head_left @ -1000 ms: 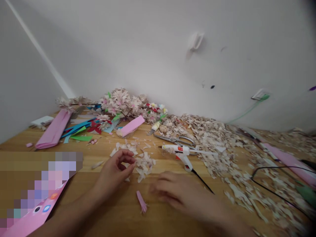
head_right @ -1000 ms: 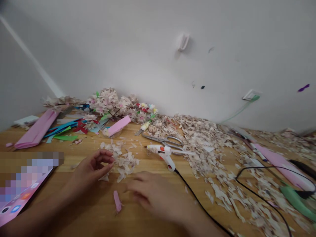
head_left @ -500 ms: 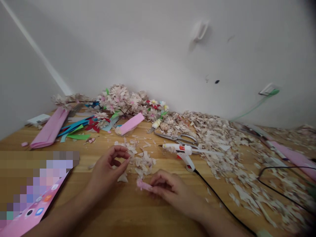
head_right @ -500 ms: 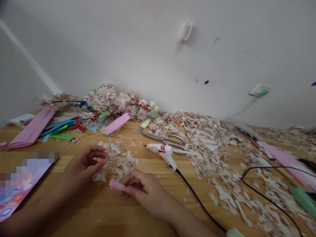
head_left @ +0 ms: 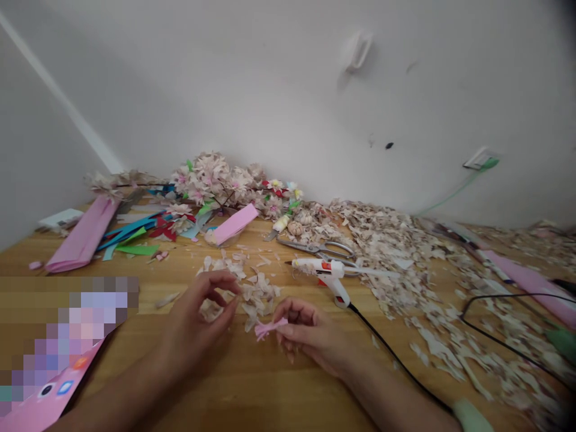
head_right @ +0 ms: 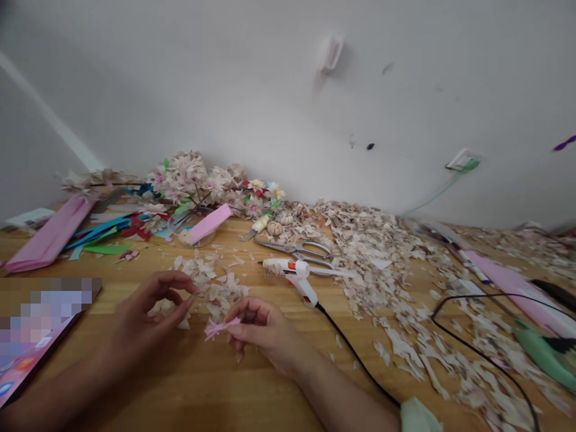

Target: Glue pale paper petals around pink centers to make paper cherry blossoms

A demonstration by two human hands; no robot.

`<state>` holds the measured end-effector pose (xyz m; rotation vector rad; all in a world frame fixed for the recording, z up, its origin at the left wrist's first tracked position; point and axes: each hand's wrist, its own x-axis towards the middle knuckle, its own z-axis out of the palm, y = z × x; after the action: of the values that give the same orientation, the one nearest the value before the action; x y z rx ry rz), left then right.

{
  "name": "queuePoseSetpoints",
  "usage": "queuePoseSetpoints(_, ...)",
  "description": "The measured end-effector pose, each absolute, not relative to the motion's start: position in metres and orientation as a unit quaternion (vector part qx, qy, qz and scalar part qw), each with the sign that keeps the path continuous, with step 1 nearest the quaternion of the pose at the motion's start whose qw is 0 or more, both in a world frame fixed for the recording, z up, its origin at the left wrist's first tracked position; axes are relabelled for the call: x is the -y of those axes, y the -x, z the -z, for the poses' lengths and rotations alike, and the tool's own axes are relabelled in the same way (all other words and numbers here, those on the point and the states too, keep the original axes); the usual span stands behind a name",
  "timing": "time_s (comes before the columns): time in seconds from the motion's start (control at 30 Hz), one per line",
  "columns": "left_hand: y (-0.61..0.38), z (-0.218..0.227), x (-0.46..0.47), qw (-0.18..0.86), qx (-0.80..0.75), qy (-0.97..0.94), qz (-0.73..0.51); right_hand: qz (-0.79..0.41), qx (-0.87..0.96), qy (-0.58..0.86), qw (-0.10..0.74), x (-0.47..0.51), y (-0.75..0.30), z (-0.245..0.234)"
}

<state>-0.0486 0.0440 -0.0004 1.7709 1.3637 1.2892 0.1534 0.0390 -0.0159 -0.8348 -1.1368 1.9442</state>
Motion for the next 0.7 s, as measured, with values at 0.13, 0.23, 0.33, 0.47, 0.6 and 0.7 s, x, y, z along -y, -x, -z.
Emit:
queuePoseSetpoints(0.13,0.049,-0.003,-0.034,0.201,-0.401,-0.762,-0.467,-0.732,0.464,0.338,0.366,-0.04,-0.153,0.02)
queuePoseSetpoints(0.23,0.051,-0.005,-0.028,0.161,-0.373,-0.805,-0.432,-0.713,0.498,0.326,0.371,-0.04,-0.154,0.02)
queuePoseSetpoints(0.33,0.051,-0.006,-0.026,0.133,-0.362,-0.837,-0.388,-0.703,0.534,0.313,0.35,-0.04,-0.155,0.02)
queuePoseSetpoints(0.47,0.051,-0.006,-0.026,0.106,-0.338,-0.871,-0.341,-0.707,0.544,0.304,0.335,-0.041,-0.156,0.02)
queuePoseSetpoints(0.6,0.049,-0.007,-0.026,0.066,-0.312,-0.889,-0.329,-0.699,0.542,0.318,0.341,-0.042,-0.157,0.018)
queuePoseSetpoints(0.7,0.048,-0.007,-0.027,0.025,-0.292,-0.895,-0.336,-0.694,0.543,0.326,0.344,-0.042,-0.157,0.017)
